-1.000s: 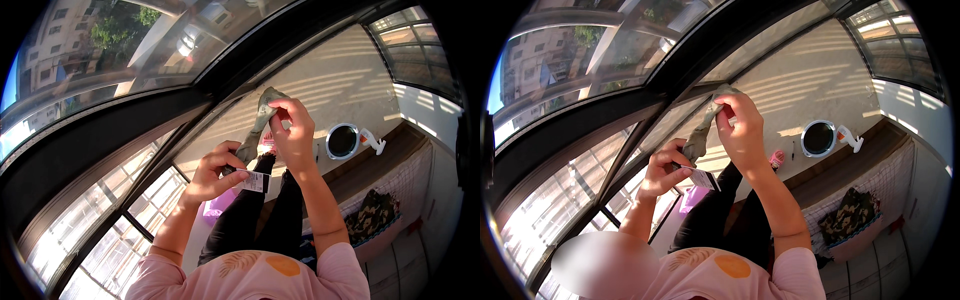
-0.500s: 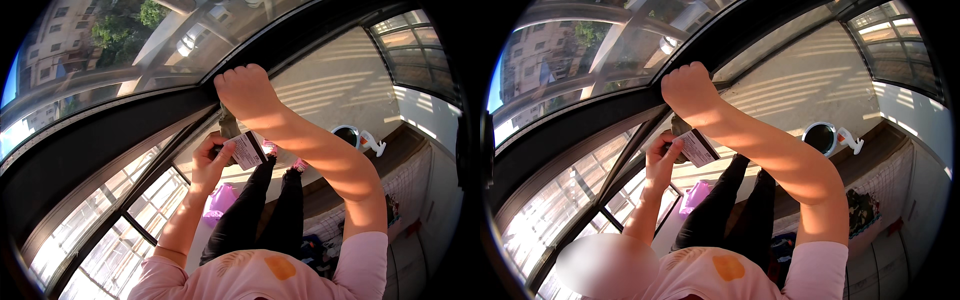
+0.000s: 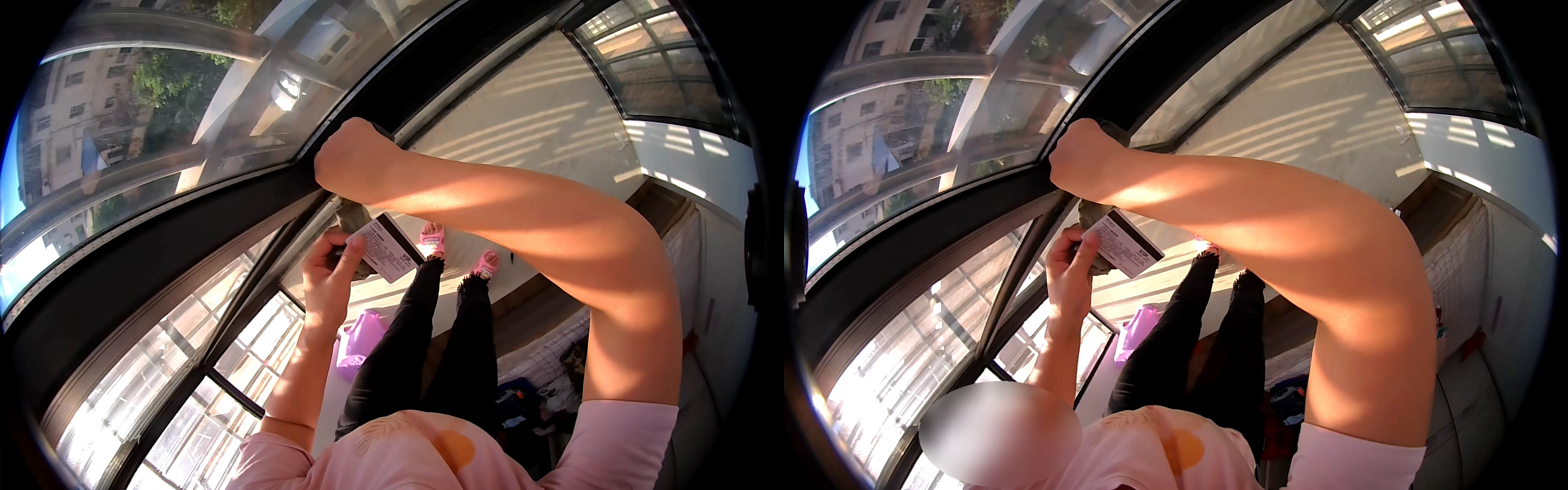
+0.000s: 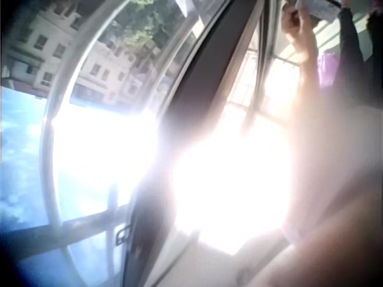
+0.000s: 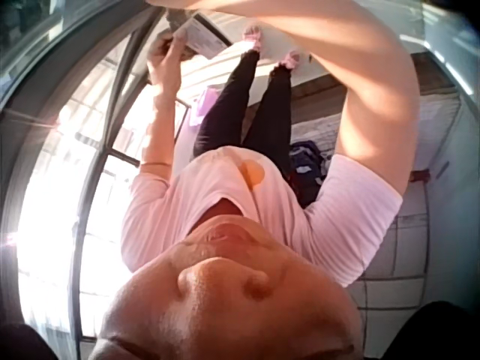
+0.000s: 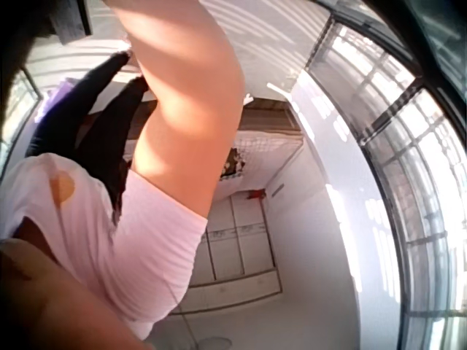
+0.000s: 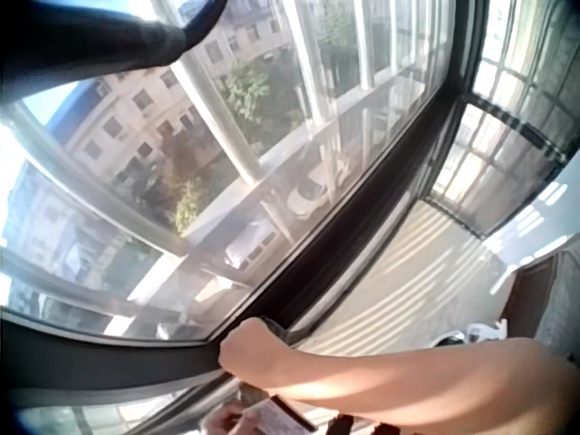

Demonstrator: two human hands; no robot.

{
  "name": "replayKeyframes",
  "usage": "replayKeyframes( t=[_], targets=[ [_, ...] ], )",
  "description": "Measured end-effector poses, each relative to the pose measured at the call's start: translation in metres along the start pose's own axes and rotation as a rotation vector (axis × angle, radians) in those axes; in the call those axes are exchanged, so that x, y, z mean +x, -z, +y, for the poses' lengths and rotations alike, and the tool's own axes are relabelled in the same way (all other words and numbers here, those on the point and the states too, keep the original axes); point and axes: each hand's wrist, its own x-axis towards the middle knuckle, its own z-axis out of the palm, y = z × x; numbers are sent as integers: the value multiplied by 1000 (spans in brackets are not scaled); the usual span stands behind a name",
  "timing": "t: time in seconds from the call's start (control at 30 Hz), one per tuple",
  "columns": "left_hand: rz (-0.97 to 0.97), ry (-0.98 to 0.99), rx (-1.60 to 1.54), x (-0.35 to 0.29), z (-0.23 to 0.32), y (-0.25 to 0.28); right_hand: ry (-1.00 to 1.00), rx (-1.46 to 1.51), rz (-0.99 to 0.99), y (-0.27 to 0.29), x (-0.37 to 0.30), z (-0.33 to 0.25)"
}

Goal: The person cleans the window frame and glass using a wet cloth and a card-like tool. They repeatedly dip the cloth into a bucket of water, wring it out, and wipe the window frame and glass surfaces. The person uses the card to scrape along the frame and glass, alternating between wiping and scraping motions.

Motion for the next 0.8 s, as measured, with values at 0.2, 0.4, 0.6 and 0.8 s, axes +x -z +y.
replayKeyframes(
  t=[0.2, 0.4, 0.6, 0.8],
  targets=[
    [-66, -43, -77, 6, 11, -20, -168, -141, 100, -4, -24, 39],
    [-130, -104, -159, 10, 9, -44, -223, -9, 563, -22, -48, 50],
    [-42, -76, -8, -8, -1, -21, -42, 266, 709, -57, -51, -8],
    [2, -29, -99, -16, -8, 10, -198, 37, 546, -52, -40, -32]
  ],
)
